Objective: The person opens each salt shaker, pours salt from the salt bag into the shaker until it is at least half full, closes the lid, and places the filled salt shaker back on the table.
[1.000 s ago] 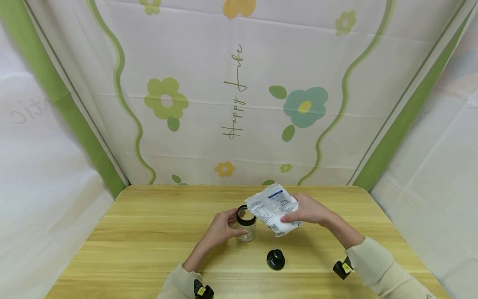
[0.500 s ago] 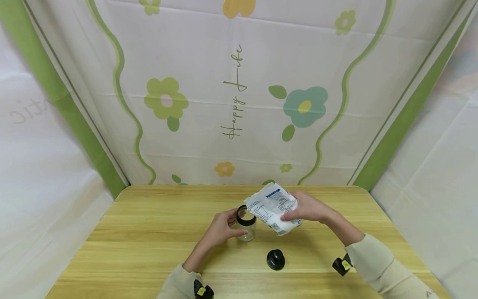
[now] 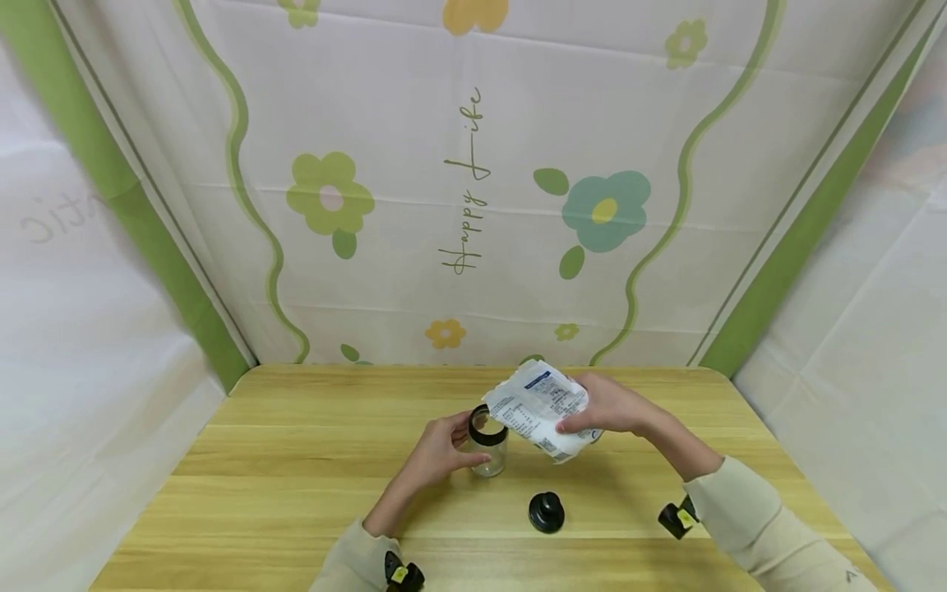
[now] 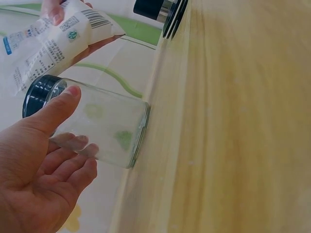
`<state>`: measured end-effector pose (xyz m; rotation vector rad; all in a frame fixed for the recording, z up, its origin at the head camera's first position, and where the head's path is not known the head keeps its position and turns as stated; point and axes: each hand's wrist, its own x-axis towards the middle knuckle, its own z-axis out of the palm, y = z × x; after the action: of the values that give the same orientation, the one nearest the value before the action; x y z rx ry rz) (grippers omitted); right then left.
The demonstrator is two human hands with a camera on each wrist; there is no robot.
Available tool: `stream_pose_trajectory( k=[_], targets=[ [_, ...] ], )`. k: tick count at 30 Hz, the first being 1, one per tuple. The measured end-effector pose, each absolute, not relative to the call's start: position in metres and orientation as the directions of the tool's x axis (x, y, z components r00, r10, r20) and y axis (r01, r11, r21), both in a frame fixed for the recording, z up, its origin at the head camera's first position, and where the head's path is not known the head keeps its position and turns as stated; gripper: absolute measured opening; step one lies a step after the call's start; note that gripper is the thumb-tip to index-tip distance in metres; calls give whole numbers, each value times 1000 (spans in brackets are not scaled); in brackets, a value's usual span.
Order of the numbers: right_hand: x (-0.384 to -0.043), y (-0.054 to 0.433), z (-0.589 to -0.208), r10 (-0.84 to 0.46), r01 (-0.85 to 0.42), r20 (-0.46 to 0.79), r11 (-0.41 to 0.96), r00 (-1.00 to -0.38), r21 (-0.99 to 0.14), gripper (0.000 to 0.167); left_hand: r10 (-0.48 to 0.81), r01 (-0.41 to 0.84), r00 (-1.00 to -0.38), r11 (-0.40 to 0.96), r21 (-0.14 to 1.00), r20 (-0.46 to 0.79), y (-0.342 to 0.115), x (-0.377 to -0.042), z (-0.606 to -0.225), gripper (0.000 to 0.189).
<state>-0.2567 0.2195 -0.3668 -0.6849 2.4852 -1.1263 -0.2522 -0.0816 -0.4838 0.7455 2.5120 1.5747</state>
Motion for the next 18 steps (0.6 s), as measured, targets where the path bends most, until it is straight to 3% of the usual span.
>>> stream_pose_trajectory(
  k=[18],
  targets=[
    [-259, 217, -360, -547, -315, -110, 622, -830, -717, 49, 444, 352, -877, 339, 872, 181, -81, -252, -484, 68]
  ],
)
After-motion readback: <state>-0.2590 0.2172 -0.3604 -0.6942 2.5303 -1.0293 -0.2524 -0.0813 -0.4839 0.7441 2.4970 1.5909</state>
